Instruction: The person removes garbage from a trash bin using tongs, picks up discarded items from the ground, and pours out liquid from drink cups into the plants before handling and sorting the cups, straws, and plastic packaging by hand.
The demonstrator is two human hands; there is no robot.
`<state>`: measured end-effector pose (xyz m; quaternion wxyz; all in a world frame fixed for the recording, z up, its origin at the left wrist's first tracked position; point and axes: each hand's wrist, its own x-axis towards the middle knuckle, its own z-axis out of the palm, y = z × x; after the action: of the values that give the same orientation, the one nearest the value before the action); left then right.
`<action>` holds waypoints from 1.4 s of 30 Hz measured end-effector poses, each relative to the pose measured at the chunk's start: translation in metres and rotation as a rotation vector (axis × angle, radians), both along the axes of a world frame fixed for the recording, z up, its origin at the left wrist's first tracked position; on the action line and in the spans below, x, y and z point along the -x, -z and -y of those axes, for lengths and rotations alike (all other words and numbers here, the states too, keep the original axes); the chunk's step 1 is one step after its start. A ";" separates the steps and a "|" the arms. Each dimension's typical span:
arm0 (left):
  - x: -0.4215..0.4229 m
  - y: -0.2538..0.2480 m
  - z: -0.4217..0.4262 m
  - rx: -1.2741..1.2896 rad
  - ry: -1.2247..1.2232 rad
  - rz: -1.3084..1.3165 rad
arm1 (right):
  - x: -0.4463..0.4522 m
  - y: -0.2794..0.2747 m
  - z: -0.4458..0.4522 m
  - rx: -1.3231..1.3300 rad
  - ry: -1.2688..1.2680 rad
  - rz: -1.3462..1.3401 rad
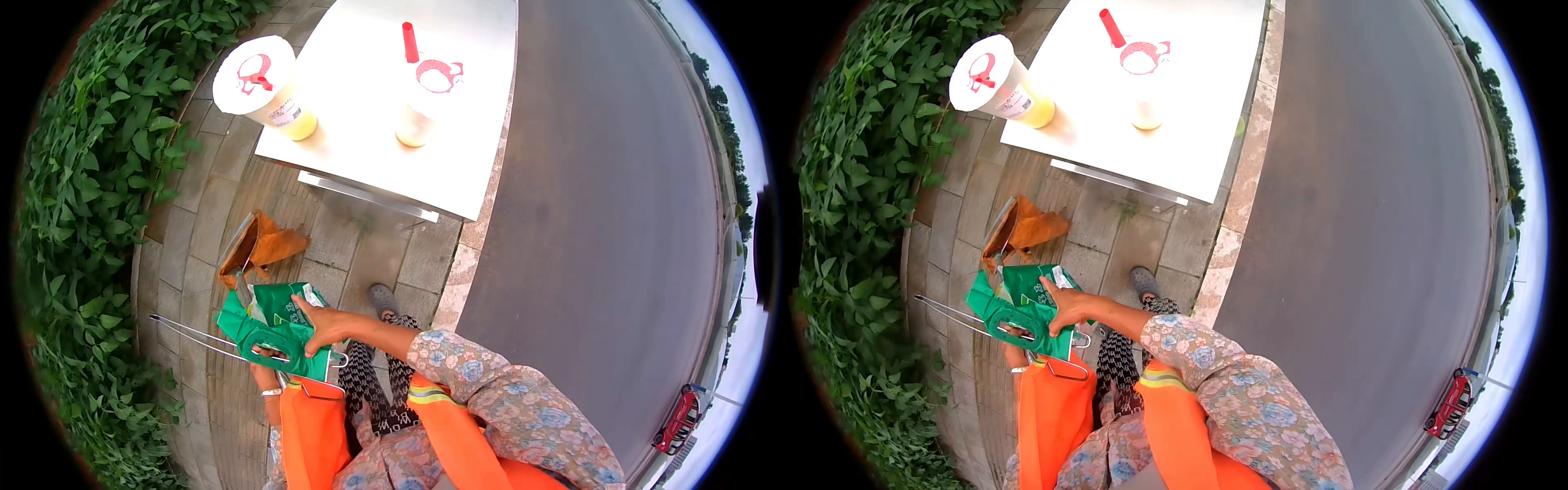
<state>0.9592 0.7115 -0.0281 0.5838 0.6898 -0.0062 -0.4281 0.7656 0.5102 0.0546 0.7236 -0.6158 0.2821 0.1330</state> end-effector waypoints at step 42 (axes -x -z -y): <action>0.087 -0.032 -0.014 -0.239 0.283 -0.066 | 0.146 0.128 -0.049 0.778 0.079 0.201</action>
<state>0.8717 0.7255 0.0044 0.4317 0.7319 -0.0331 -0.5261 0.6195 0.5597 -0.0736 0.4651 -0.8422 0.2628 -0.0725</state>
